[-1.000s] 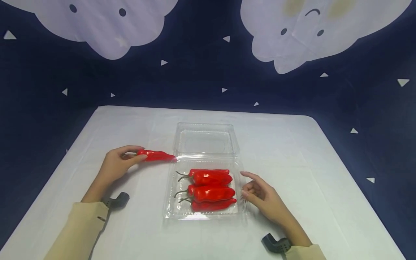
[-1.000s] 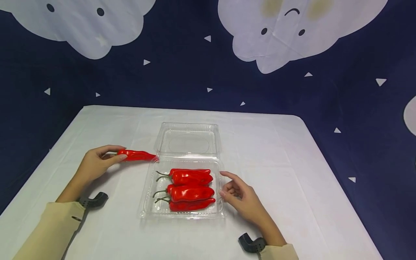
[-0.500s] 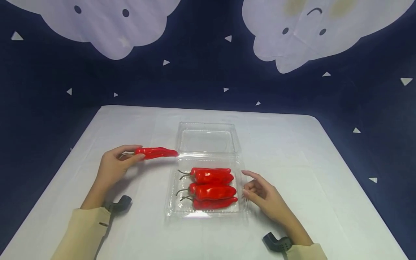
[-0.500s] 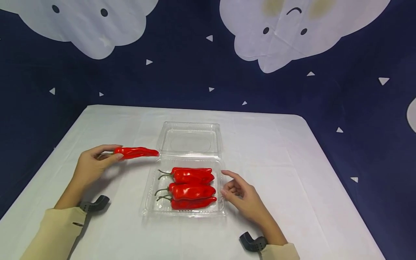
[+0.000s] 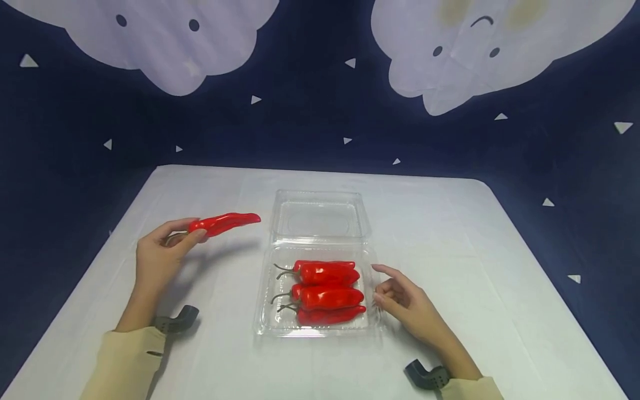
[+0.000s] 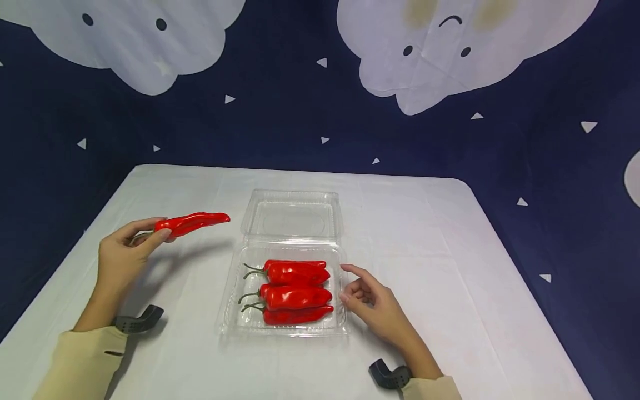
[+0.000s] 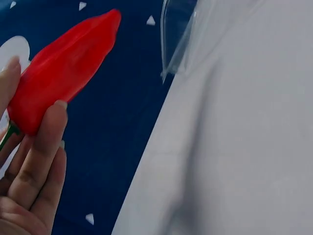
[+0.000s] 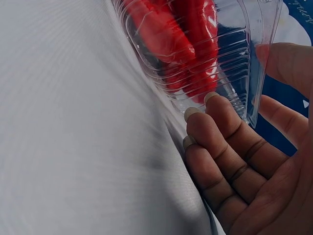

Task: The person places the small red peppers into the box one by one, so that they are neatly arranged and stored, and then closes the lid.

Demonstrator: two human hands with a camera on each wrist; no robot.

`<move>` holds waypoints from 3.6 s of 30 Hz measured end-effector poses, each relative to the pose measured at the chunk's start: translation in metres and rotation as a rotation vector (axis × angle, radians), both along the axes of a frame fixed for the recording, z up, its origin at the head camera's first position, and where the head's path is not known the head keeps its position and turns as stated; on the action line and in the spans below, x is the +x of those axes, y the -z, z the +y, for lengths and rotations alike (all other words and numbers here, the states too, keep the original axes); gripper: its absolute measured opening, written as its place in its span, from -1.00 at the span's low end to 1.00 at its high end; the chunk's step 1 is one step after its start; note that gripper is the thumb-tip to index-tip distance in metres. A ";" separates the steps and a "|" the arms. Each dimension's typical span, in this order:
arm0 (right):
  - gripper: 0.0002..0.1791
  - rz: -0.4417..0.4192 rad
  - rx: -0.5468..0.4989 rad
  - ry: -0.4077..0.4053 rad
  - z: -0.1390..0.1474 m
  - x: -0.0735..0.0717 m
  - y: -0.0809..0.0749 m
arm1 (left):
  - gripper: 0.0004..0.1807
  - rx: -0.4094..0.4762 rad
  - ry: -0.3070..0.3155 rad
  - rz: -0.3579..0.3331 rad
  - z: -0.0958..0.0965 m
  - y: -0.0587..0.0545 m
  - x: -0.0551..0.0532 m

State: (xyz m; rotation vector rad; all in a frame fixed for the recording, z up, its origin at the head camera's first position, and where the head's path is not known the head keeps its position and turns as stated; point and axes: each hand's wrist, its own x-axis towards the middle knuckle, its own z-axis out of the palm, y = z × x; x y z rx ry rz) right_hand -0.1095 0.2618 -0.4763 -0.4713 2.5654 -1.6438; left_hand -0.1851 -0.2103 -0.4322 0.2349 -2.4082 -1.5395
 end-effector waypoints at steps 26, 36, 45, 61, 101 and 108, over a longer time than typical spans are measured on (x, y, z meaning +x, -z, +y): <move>-0.38 0.020 0.013 0.000 -0.001 0.002 -0.001 | -0.54 0.185 0.333 0.105 0.078 -0.003 0.024; -0.38 0.008 0.042 0.025 -0.001 0.002 -0.001 | -0.58 0.239 0.386 0.144 0.091 -0.003 0.029; -0.39 0.011 0.057 0.030 -0.002 0.002 -0.002 | -0.59 0.266 0.438 0.188 0.104 -0.006 0.034; -0.39 0.020 0.019 -0.001 -0.001 0.002 -0.002 | -0.58 0.166 0.619 0.281 0.133 -0.001 0.039; -0.39 0.041 0.036 0.002 0.000 0.002 0.000 | -0.44 -0.303 0.686 0.405 0.152 0.002 0.050; -0.37 0.030 0.042 0.010 -0.001 0.002 0.000 | -0.48 -0.293 0.681 0.418 0.148 -0.001 0.049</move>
